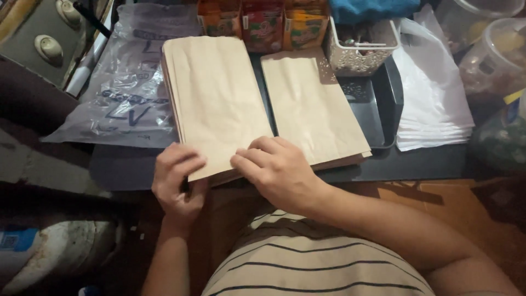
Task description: Wiping a tray and then removing a large stack of paper bags from plastic packaging to sort them into two organized piles.
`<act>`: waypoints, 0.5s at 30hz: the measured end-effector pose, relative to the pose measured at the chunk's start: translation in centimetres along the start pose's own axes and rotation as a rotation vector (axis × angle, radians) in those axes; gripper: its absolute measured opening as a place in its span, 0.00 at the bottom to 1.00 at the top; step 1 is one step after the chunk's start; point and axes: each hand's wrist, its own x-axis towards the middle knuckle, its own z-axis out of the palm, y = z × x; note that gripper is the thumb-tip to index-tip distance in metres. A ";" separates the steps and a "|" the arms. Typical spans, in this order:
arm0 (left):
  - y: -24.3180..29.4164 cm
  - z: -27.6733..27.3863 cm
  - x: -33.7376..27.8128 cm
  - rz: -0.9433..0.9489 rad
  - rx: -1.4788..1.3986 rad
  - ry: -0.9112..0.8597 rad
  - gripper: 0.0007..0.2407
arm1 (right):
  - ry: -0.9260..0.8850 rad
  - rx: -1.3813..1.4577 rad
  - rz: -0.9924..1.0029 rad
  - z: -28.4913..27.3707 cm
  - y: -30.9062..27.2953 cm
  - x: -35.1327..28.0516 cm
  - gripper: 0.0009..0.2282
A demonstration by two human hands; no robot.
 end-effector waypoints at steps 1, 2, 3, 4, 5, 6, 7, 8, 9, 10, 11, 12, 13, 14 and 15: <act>0.1 -0.1 0.2 -0.040 0.001 0.001 0.12 | 0.004 0.038 0.022 0.0 0.1 -0.1 0.06; 0.3 -0.2 0.5 -0.080 0.003 0.001 0.19 | 0.009 0.076 0.043 -0.1 0.1 -0.2 0.08; 0.2 -0.1 0.5 -0.083 0.008 0.004 0.19 | 0.008 0.082 0.039 -0.7 0.1 -0.1 0.08; 0.0 -0.1 0.5 -0.081 -0.062 0.003 0.24 | 0.021 0.100 0.042 -1.4 0.2 0.0 0.07; -0.1 0.0 0.5 -0.079 -0.131 0.002 0.29 | 0.035 0.119 0.046 -2.1 0.2 0.1 0.07; 0.0 0.0 0.5 -0.080 -0.130 0.003 0.29 | 0.034 0.121 0.044 -2.9 0.2 -0.1 0.07; 0.1 0.1 0.5 -0.068 -0.178 0.000 0.30 | 0.044 0.191 0.076 -3.7 0.3 -0.3 0.08; 0.2 0.2 0.6 -0.054 -0.230 -0.005 0.32 | 0.056 0.259 0.109 -4.6 0.4 -0.5 0.09; 0.1 0.1 0.5 -0.053 -0.230 -0.005 0.32 | 0.057 0.258 0.110 -5.3 0.5 -1.1 0.09; -0.1 0.1 0.5 -0.044 -0.221 -0.015 0.32 | -0.011 0.258 0.271 -6.1 0.6 -1.7 0.09; -0.3 0.0 0.4 -0.036 -0.211 -0.026 0.32 | -0.080 0.257 0.433 -6.9 0.7 -2.3 0.10; -0.2 -0.1 0.4 -0.035 -0.217 -0.026 0.32 | -0.080 0.252 0.436 -6.9 1.2 -4.2 0.10; 0.0 -0.1 0.3 -0.046 -0.175 -0.044 0.28 | 0.042 0.253 0.466 -6.9 1.8 -6.1 0.19; 0.1 -0.2 0.2 -0.058 -0.135 -0.062 0.25 | 0.164 0.252 0.496 -6.9 2.3 -8.1 0.31; 0.0 -0.2 0.2 -0.058 -0.142 -0.063 0.25 | 0.163 0.247 0.499 -8.2 2.0 -7.4 0.31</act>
